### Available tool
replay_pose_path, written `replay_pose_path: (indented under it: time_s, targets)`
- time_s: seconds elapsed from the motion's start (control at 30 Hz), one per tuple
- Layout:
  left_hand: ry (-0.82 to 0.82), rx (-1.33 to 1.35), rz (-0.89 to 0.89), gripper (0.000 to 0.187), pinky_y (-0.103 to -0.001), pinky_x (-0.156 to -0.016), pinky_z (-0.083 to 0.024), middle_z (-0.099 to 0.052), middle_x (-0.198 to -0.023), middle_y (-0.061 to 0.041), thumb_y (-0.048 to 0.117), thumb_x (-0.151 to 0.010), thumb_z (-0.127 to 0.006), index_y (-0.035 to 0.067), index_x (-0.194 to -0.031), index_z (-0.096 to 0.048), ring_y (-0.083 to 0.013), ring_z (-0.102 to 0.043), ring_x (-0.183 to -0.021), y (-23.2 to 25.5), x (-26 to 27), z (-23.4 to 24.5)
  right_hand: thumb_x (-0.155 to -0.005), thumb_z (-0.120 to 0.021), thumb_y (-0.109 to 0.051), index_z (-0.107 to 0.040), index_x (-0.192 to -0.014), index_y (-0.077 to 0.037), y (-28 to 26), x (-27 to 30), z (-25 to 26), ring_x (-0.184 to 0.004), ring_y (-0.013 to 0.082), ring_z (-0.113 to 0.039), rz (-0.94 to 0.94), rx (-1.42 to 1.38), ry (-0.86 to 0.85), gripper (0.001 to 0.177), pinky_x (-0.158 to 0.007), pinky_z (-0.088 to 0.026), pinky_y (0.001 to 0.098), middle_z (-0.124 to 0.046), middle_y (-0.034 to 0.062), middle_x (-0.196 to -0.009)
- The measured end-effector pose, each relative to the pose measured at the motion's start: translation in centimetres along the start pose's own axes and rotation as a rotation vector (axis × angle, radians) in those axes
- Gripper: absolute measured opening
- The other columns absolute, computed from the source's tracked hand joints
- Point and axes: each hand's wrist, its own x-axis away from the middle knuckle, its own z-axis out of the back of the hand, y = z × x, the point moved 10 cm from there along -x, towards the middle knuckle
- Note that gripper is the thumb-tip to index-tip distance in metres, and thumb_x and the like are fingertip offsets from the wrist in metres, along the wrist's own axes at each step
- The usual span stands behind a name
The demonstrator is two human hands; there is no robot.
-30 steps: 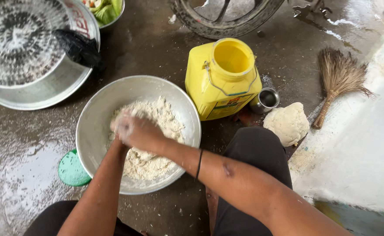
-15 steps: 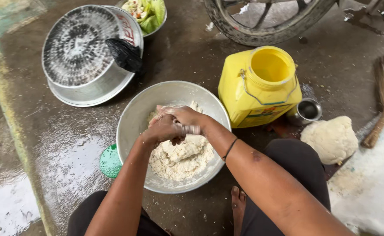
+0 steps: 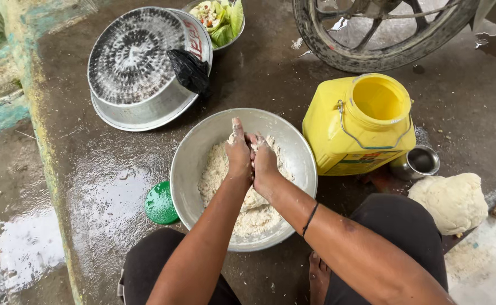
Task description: The person kneads dough in a large metal bowl by hand, occasionally adding water from a small metal cup.
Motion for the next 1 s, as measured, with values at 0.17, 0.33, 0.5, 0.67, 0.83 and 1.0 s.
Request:
replay_pose_path:
  time_s: [0.17, 0.33, 0.5, 0.67, 0.83, 1.0]
  targets:
    - [0.378, -0.338, -0.416, 0.047, -0.043, -0.074, -0.055, -0.075, -0.085, -0.016, 0.044, -0.095, -0.074, -0.002, -0.106, -0.070, -0.0259, -0.069, -0.078, 2.1, -1.6, 3.3, -0.105, -0.043, -0.042, -0.061, -0.130, 0.000, 0.9, 3.0, -0.2, -0.112, 0.0227, -0.062, -0.063, 0.044, 0.180, 0.052, -0.098, -0.049, 0.0347, -0.066, 0.0146, -0.124]
    - [0.427, -0.566, -0.439, 0.034, -0.045, -0.082, -0.055, -0.075, -0.098, -0.017, 0.032, -0.093, -0.066, 0.009, -0.116, -0.075, -0.0337, -0.073, -0.089, 3.7, 0.5, 3.4, -0.106, -0.044, -0.030, -0.061, -0.128, 0.003, 1.6, 1.8, 0.5, -0.110, 0.0197, -0.062, 0.049, 0.146, 0.152, 0.043, -0.095, -0.050, 0.0336, -0.067, 0.0156, -0.124]
    - [0.309, -0.446, -0.328, 0.032, -0.043, -0.072, -0.053, -0.075, -0.090, -0.016, 0.032, -0.092, -0.069, 0.003, -0.105, -0.073, -0.0316, -0.070, -0.080, 4.8, 0.7, 4.1, -0.100, -0.057, -0.016, -0.069, -0.123, 0.003, 0.0, 0.0, 0.3, -0.088, 0.0189, -0.064, 0.149, 0.169, -0.119, 0.032, -0.080, -0.055, 0.0361, -0.070, 0.0137, -0.106]
    - [-0.405, 0.077, 0.101, 0.050, -0.019, -0.038, -0.038, -0.075, -0.074, 0.001, 0.056, -0.095, -0.058, 0.010, -0.101, -0.076, -0.0058, -0.053, -0.048, 2.0, 1.2, -1.3, -0.104, -0.053, -0.033, -0.066, -0.098, -0.014, -0.4, -0.5, -1.8, -0.073, 0.0193, -0.063, -0.121, -0.029, -0.268, 0.024, -0.065, -0.057, 0.0385, -0.065, 0.0040, -0.087]
    - [-0.615, 0.318, 0.262, 0.042, -0.021, -0.039, -0.041, -0.061, -0.069, 0.003, 0.052, -0.102, -0.059, 0.012, -0.096, -0.068, -0.0069, -0.051, -0.047, 0.1, 1.5, -2.5, -0.107, -0.053, -0.033, -0.061, -0.082, -0.017, 1.2, -2.4, -3.0, -0.051, 0.0106, -0.055, -0.344, -0.198, -0.499, 0.031, -0.043, -0.049, 0.0282, -0.058, -0.0027, -0.067]
    - [-0.358, 0.299, 0.112, 0.041, -0.021, -0.034, -0.037, -0.054, -0.066, 0.005, 0.054, -0.101, -0.061, 0.015, -0.093, -0.070, -0.0062, -0.046, -0.044, -1.6, -0.4, -1.5, -0.104, -0.053, -0.046, -0.049, -0.073, -0.019, 0.1, -3.6, -0.2, -0.043, 0.0090, -0.035, -0.097, 0.253, -0.023, 0.041, -0.037, -0.028, 0.0278, -0.042, -0.0060, -0.054]
